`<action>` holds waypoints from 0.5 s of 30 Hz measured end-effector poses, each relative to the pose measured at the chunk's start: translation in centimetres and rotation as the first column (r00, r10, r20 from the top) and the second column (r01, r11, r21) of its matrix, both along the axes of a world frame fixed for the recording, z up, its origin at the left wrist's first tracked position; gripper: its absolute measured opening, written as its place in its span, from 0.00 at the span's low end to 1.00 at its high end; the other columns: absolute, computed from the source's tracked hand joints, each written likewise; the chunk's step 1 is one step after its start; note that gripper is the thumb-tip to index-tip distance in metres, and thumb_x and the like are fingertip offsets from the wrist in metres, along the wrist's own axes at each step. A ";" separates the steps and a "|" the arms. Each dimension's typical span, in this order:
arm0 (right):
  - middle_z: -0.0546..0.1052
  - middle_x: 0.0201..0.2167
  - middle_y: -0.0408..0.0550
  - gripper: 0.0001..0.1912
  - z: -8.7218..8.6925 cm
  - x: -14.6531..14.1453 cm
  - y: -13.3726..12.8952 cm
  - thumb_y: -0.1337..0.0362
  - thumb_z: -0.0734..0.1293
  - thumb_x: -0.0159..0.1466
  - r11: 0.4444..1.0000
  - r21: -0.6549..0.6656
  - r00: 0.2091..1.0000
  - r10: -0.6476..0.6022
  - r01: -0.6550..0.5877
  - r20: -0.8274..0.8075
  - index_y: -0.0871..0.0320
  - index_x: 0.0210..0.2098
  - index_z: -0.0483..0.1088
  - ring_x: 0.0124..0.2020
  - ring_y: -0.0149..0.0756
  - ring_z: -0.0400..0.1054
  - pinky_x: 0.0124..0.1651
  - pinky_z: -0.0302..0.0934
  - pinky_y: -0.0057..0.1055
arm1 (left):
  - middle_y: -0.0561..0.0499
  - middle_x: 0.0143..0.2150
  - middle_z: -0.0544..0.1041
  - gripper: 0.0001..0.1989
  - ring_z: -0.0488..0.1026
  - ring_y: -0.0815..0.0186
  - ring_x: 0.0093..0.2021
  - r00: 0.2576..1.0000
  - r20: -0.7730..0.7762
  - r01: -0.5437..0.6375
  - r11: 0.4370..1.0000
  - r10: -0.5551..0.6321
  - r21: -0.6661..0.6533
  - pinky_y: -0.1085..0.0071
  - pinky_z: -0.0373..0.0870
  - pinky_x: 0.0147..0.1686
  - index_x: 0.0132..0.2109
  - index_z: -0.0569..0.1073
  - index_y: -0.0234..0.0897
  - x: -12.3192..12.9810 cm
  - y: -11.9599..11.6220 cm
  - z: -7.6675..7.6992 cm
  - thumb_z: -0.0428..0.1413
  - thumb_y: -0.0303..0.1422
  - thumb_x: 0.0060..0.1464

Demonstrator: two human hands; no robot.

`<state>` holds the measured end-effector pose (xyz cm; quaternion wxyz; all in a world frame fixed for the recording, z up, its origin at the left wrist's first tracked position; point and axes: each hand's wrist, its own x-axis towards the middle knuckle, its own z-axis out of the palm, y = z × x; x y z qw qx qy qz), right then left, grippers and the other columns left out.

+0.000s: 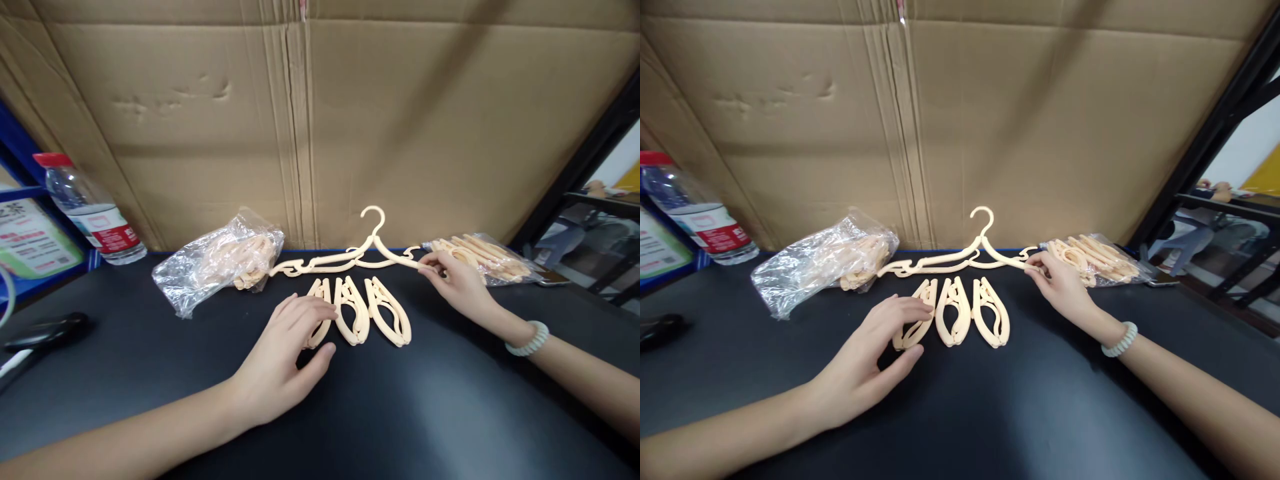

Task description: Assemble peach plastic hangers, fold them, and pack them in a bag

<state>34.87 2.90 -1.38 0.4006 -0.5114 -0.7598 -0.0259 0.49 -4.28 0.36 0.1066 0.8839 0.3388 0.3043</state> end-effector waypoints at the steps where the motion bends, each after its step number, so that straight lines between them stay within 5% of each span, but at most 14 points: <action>1: 0.75 0.30 0.47 0.07 0.2 0.0 -0.2 0.58 0.62 0.67 0.998 0.059 1.000 -0.024 0.025 -0.011 0.54 0.39 0.68 0.29 0.40 0.68 0.31 0.61 0.36 | 0.45 0.54 0.73 0.15 0.67 0.56 0.57 0.999 0.039 -0.022 1.000 0.023 -0.017 0.54 0.58 0.61 0.54 0.66 0.41 -0.1 0.1 0.0 0.50 0.30 0.61; 8: 0.75 0.34 0.50 0.08 2.1 0.3 -1.7 0.63 0.61 0.68 0.960 0.262 0.995 -0.099 0.102 -0.028 0.54 0.43 0.70 0.34 0.42 0.68 0.37 0.61 0.38 | 0.48 0.55 0.71 0.13 0.66 0.56 0.58 0.940 0.246 -0.160 0.940 0.239 -0.301 0.56 0.60 0.60 0.54 0.66 0.44 -0.2 1.0 -0.2 0.51 0.37 0.63; 15: 0.73 0.32 0.49 0.06 2.9 -0.4 -3.2 0.67 0.61 0.66 0.936 0.344 0.993 0.031 -0.068 0.111 0.55 0.42 0.68 0.32 0.41 0.67 0.36 0.60 0.38 | 0.44 0.65 0.60 0.24 0.65 0.56 0.59 0.726 0.580 -0.128 0.901 0.369 -0.414 0.56 0.61 0.59 0.62 0.58 0.43 0.1 1.6 -0.9 0.51 0.44 0.62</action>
